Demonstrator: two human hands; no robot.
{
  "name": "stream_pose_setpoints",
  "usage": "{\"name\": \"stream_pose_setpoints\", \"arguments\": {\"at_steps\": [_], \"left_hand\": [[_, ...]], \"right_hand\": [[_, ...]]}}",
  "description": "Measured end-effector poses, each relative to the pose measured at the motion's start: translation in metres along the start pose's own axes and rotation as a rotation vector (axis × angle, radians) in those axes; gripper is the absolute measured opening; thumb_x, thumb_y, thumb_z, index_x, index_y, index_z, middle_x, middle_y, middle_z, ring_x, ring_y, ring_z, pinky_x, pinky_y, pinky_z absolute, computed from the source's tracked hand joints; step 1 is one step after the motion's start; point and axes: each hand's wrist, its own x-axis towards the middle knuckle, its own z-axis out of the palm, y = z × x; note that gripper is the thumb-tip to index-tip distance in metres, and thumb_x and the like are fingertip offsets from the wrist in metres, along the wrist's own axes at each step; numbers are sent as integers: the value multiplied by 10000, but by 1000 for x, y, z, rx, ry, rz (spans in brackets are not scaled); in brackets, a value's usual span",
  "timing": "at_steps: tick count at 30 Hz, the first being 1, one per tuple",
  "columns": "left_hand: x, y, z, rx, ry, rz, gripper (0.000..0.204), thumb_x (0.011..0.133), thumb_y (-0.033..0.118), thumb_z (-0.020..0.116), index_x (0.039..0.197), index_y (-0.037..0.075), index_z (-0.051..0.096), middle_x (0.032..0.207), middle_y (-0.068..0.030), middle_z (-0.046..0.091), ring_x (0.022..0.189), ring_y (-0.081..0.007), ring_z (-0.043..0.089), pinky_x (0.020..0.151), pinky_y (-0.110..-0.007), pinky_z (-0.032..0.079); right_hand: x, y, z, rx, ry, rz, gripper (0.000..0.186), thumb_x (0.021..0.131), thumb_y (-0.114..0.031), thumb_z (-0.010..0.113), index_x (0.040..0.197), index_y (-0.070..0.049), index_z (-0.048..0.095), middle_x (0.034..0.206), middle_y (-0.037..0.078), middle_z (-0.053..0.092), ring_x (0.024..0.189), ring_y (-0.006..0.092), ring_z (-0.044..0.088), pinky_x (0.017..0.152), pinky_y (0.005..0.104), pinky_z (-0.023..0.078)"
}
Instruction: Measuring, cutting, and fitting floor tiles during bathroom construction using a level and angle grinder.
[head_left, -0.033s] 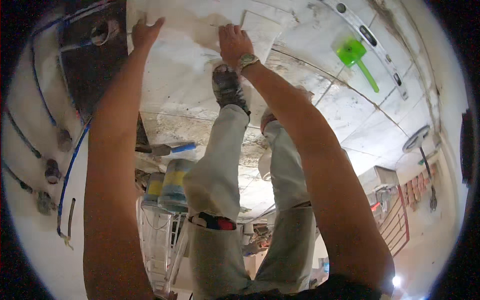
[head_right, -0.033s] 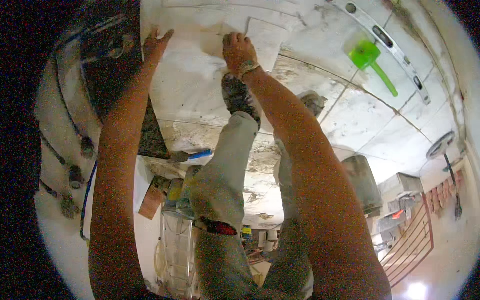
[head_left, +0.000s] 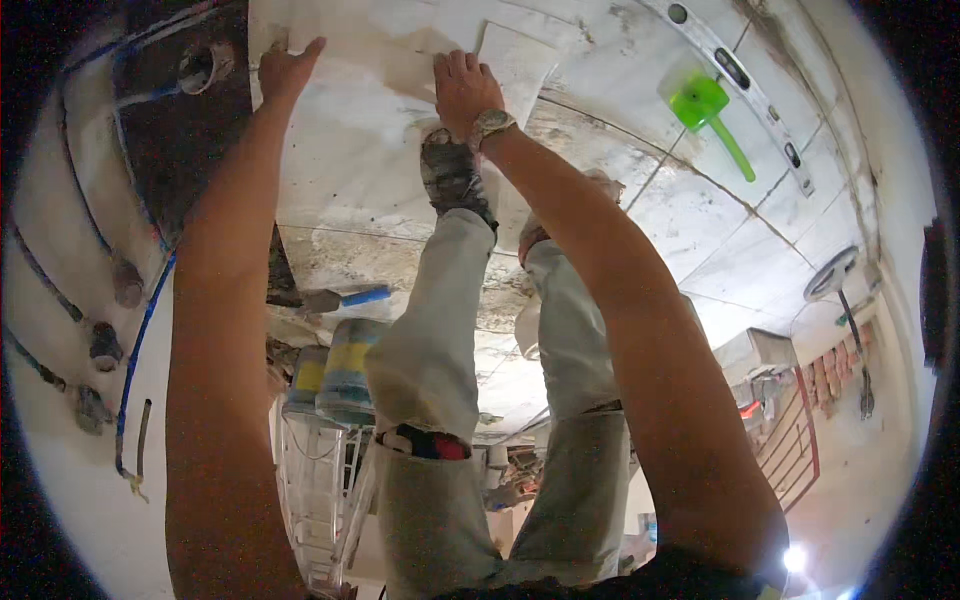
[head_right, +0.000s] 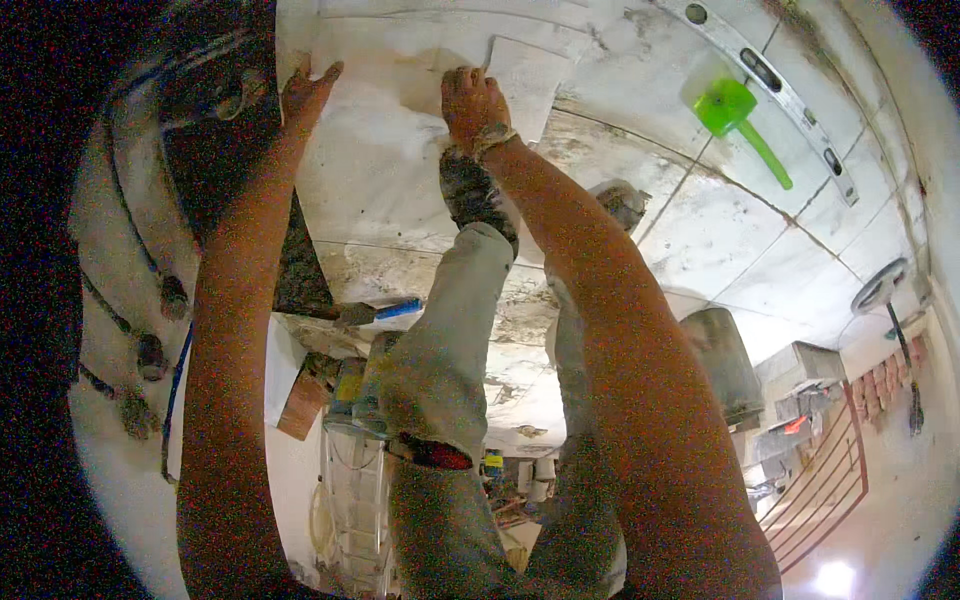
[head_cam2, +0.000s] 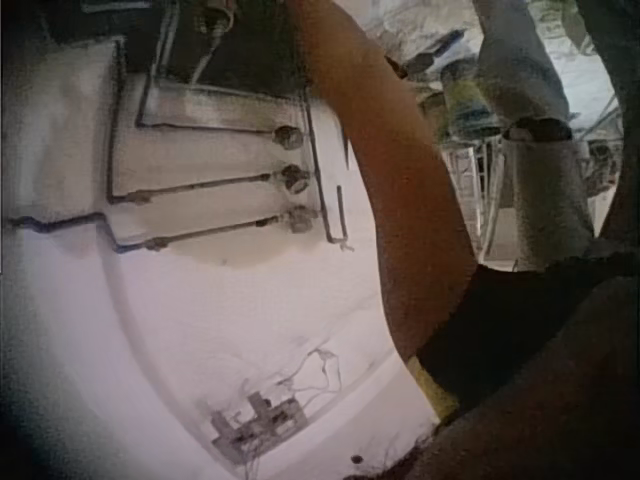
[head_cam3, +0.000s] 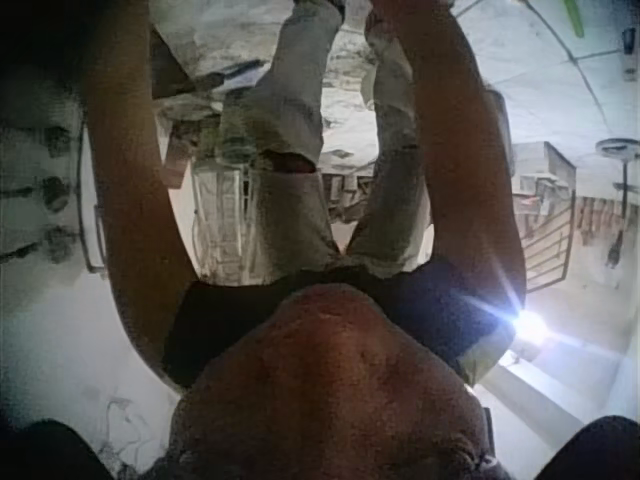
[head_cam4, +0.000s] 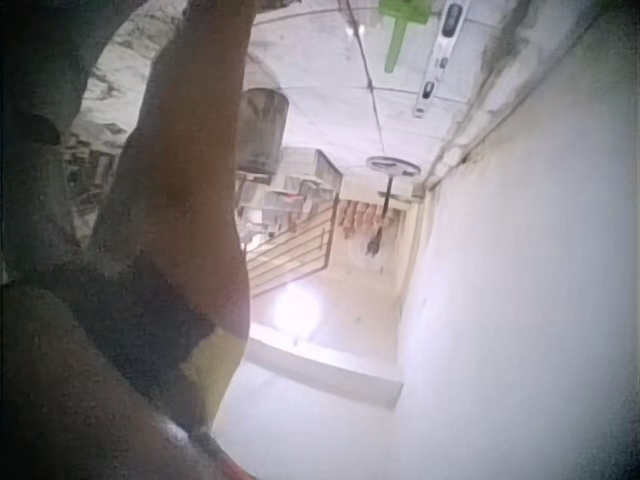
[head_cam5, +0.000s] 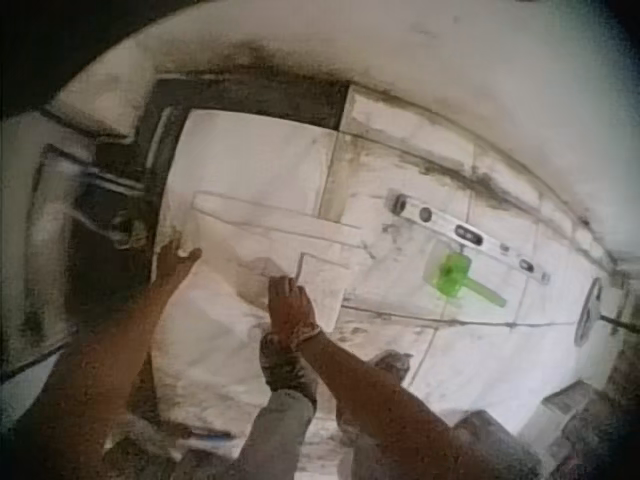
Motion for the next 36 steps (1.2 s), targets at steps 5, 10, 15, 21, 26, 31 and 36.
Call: {"name": "stream_pose_setpoints", "arguments": {"at_steps": [5,10,15,21,26,31,36], "left_hand": [[-10,-21,-11,110,-89,-71,947,733,695,691,1216,-114,597,1165,-320,641,1103,-425,634,960,-452,496],[-17,-8,-2,150,-38,-82,798,741,629,698,1178,-37,652,1116,-314,655,1066,-435,637,944,-468,490],[0,-64,-24,196,-90,-119,682,742,499,685,1156,-42,661,1117,-295,663,1074,-442,626,940,-467,486],[5,-32,4,-44,-131,-301,758,774,617,623,1154,-37,670,1144,-279,656,1129,-425,594,991,-471,438],[-9,-3,6,-163,-248,-329,845,830,702,547,1233,-36,638,1276,-262,608,1208,-411,552,1059,-439,373],[-29,-14,-26,-239,-385,-505,909,841,736,535,1345,-19,562,1374,-213,568,1271,-359,517,1072,-428,359],[-32,-3,-80,-739,-444,-662,962,852,705,595,1447,-31,427,1468,-192,467,1354,-300,426,1132,-412,304]], "right_hand": [[-50,19,-5,471,374,440,534,815,-234,669,1233,62,518,1173,254,552,1120,441,510,1004,499,418],[-81,69,25,686,61,1014,608,729,-247,692,1192,108,520,1158,263,556,1156,440,476,1025,494,391],[-35,23,31,982,236,1078,680,661,-257,711,1190,124,519,1120,309,563,1086,457,530,972,514,438],[-44,51,20,1066,214,1278,596,649,-315,743,1028,131,625,971,307,663,941,439,651,873,488,515],[-59,86,18,837,230,1178,633,716,-465,753,938,120,657,917,310,688,903,455,676,855,480,532],[-52,101,-1,869,-66,1003,807,816,-651,644,1113,99,639,1112,317,658,1075,456,634,919,473,512],[-39,92,-33,899,100,1032,898,822,-659,635,1260,119,543,1270,349,567,1204,441,561,1024,461,453]]}}
